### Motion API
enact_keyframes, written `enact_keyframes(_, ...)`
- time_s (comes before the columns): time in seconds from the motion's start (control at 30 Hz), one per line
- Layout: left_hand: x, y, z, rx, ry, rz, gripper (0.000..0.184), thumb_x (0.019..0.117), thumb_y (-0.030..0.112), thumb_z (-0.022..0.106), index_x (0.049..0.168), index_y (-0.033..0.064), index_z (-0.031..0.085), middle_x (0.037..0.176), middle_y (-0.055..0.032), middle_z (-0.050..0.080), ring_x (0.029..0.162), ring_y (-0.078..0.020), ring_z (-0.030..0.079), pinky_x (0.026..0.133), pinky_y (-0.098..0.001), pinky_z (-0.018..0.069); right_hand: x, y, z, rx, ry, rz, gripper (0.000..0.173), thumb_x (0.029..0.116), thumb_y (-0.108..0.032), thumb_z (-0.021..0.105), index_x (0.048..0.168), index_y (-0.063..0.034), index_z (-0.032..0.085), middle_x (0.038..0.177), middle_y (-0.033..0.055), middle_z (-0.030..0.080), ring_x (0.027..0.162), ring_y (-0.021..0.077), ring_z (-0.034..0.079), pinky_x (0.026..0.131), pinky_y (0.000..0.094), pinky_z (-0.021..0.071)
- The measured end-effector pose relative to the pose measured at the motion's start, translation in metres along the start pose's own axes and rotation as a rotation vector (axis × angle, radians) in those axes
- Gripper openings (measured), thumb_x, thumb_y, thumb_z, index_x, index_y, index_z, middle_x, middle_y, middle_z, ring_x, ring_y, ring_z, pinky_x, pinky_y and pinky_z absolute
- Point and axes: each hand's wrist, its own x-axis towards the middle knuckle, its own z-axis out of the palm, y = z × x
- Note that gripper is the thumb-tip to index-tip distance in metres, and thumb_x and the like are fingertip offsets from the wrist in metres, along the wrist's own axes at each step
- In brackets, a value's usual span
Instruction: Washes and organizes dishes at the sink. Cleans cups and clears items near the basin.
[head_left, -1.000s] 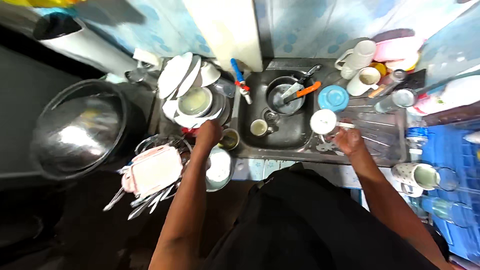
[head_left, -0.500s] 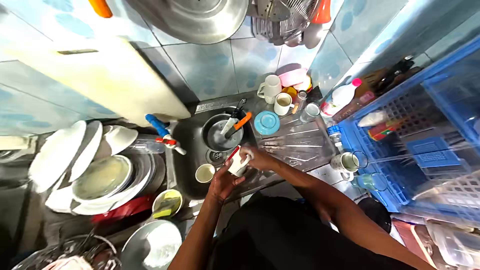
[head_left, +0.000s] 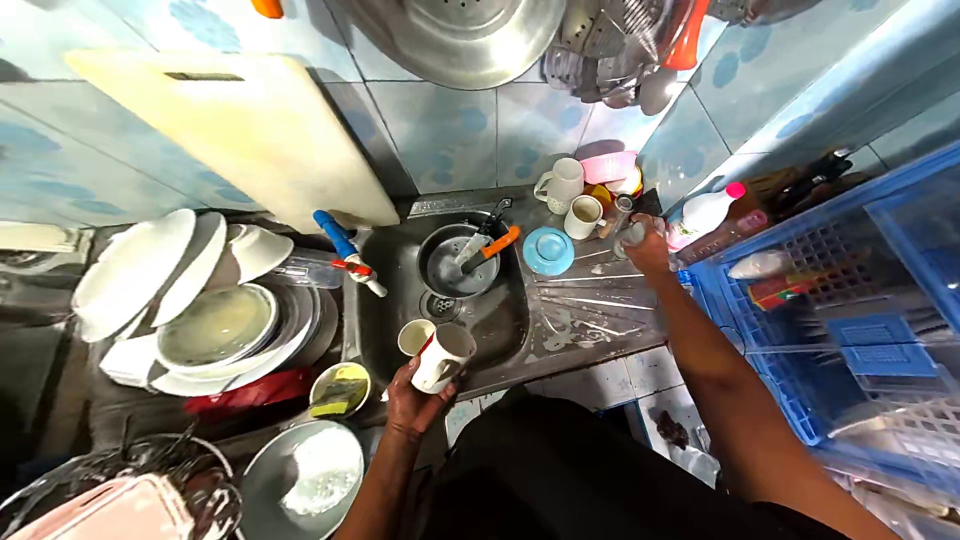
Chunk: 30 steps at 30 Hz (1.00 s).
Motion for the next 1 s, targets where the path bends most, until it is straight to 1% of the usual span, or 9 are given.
enact_keyframes(0.1, -0.004, -0.003, -0.008, -0.016, -0.002, -0.005, 0.06, 0.0775, 0.046, 0.08, 0.121, 0.0089, 0.065, 0.107, -0.0214, 0.072, 0.085, -0.0344, 0.074, 0.061, -0.0475, 0.0626, -0.003, 0.01, 0.013, 0.129, 0.091, -0.048, 0.078, 0.0778, -0.031, 0.088, 0.147, -0.0176, 0.053, 0.144, 0.0228, 0.056, 0.126, 0.042, 0.06, 0.101, 0.0619, 0.0518)
enact_keyframes(0.27, -0.004, -0.003, -0.01, -0.049, 0.034, -0.029, 0.06, 0.0801, 0.045, 0.077, 0.124, 0.007, 0.062, 0.109, -0.0224, 0.07, 0.089, -0.0363, 0.073, 0.065, -0.0493, 0.0631, -0.005, 0.009, 0.029, 0.405, 0.244, -0.15, 0.092, 0.0667, -0.016, 0.094, 0.145, -0.0009, 0.048, 0.144, 0.0235, 0.055, 0.133, 0.0326, 0.056, 0.113, 0.0465, 0.0468)
enact_keyframes(0.4, 0.001, -0.002, -0.015, -0.084, 0.01, -0.056, 0.057, 0.0848, 0.046, 0.072, 0.124, 0.0072, 0.06, 0.112, -0.0237, 0.069, 0.092, -0.0377, 0.072, 0.068, -0.0492, 0.0631, -0.017, 0.003, 0.045, 0.529, 0.278, -0.125, 0.097, 0.0646, -0.01, 0.093, 0.147, 0.0019, 0.042, 0.144, 0.0237, 0.054, 0.134, 0.0294, 0.055, 0.113, 0.0419, 0.0465)
enact_keyframes(0.53, 0.001, -0.002, -0.022, -0.154, -0.021, -0.041, 0.059, 0.0814, 0.045, 0.076, 0.126, 0.0091, 0.061, 0.115, -0.0233, 0.068, 0.096, -0.038, 0.071, 0.072, -0.0504, 0.0626, -0.035, -0.015, 0.049, 0.59, 0.233, -0.166, 0.096, 0.064, -0.01, 0.094, 0.144, 0.0047, 0.043, 0.139, 0.0245, 0.056, 0.13, 0.0295, 0.057, 0.11, 0.0423, 0.0481)
enact_keyframes(0.63, 0.001, -0.003, -0.022, -0.178, -0.033, -0.03, 0.059, 0.0812, 0.046, 0.077, 0.125, 0.0085, 0.062, 0.114, -0.0238, 0.068, 0.096, -0.0381, 0.072, 0.072, -0.05, 0.0628, -0.058, -0.03, 0.044, 0.589, 0.03, -0.21, 0.094, 0.0682, -0.011, 0.093, 0.146, -0.0021, 0.042, 0.137, 0.0223, 0.058, 0.125, 0.0316, 0.06, 0.105, 0.0495, 0.0522)
enact_keyframes(0.7, 0.0, -0.003, -0.024, -0.193, -0.051, -0.031, 0.059, 0.0808, 0.046, 0.078, 0.124, 0.0081, 0.063, 0.115, -0.0241, 0.068, 0.097, -0.0384, 0.071, 0.073, -0.0503, 0.0627, -0.075, -0.04, 0.041, 0.568, -0.21, -0.102, 0.092, 0.0733, -0.011, 0.091, 0.149, -0.01, 0.04, 0.139, 0.0214, 0.058, 0.12, 0.0338, 0.062, 0.098, 0.0533, 0.0554)
enact_keyframes(0.8, 0.002, -0.003, -0.024, -0.201, -0.056, -0.029, 0.059, 0.0795, 0.045, 0.08, 0.124, 0.0087, 0.064, 0.115, -0.0236, 0.069, 0.097, -0.0381, 0.071, 0.074, -0.0501, 0.0628, -0.092, -0.049, 0.046, 0.586, -0.491, 0.144, 0.077, 0.0802, -0.007, 0.082, 0.146, -0.0081, 0.042, 0.131, 0.0248, 0.06, 0.104, 0.0362, 0.066, 0.085, 0.0549, 0.0582)
enact_keyframes(0.87, 0.002, -0.003, -0.024, -0.191, -0.046, -0.025, 0.059, 0.0794, 0.045, 0.08, 0.123, 0.0087, 0.063, 0.114, -0.0234, 0.069, 0.097, -0.038, 0.071, 0.073, -0.0496, 0.0627, -0.097, -0.052, 0.049, 0.577, -0.61, 0.258, 0.072, 0.0827, -0.006, 0.08, 0.144, -0.0052, 0.043, 0.127, 0.0249, 0.061, 0.101, 0.0345, 0.067, 0.084, 0.0518, 0.0581)
enact_keyframes(1.0, 0.0, -0.003, -0.023, -0.181, -0.01, -0.033, 0.06, 0.0776, 0.045, 0.081, 0.123, 0.0095, 0.063, 0.114, -0.0229, 0.069, 0.097, -0.0374, 0.072, 0.074, -0.0497, 0.0628, -0.097, -0.058, 0.05, 0.477, -0.796, 0.354, 0.069, 0.0852, -0.019, 0.081, 0.144, -0.007, 0.046, 0.128, 0.0221, 0.062, 0.112, 0.0325, 0.063, 0.09, 0.0512, 0.0553)
